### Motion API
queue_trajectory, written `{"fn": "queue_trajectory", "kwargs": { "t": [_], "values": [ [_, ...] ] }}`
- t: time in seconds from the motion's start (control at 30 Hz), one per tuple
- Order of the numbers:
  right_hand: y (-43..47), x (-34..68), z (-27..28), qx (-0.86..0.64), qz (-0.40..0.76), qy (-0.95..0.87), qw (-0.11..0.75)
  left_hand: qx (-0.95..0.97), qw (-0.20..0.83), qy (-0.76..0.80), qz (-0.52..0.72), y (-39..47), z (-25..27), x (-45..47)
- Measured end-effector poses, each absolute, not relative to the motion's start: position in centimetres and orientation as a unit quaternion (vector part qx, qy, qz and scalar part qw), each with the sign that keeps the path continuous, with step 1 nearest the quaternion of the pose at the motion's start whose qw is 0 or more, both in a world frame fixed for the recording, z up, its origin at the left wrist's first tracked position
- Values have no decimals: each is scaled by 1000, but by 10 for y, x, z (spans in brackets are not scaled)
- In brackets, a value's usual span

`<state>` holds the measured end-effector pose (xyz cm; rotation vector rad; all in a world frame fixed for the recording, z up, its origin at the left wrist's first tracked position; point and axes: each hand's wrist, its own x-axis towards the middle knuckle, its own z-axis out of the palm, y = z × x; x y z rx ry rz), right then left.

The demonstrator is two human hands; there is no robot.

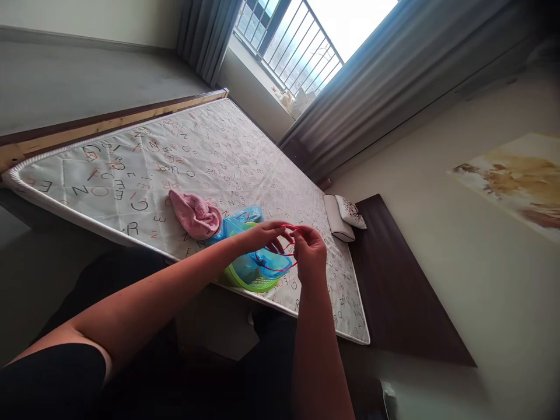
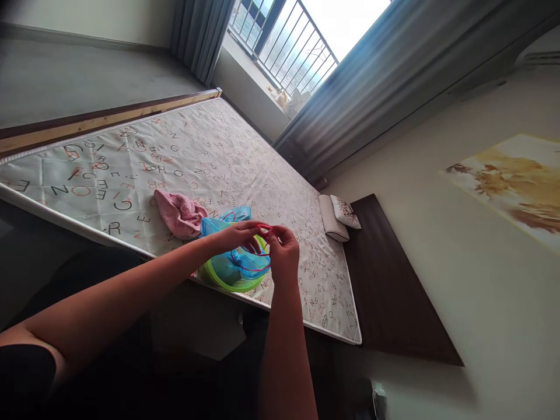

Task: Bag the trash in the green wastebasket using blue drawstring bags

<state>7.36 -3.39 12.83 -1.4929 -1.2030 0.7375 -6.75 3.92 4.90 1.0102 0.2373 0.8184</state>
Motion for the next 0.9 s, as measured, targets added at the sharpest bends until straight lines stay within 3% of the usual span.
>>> {"fn": "queue_trajectory", "kwargs": {
  "t": [0.1,0.3,0.5,0.6,0.77,0.9],
  "values": [
    [-32,78,132,-623,333,-486,515,484,797,120,342,37,50,-67],
    [-27,96,148,-579,376,-349,634,522,791,98,304,29,57,-73],
    [-29,113,153,-592,367,-325,639,516,812,28,271,28,54,-77],
    [-34,114,151,-593,370,-333,633,599,767,65,219,34,50,-78],
    [-46,115,161,-562,408,-377,612,628,660,242,333,47,39,-74],
    [-53,107,173,-518,386,-392,655,677,603,236,349,44,30,-63]
  ]
}}
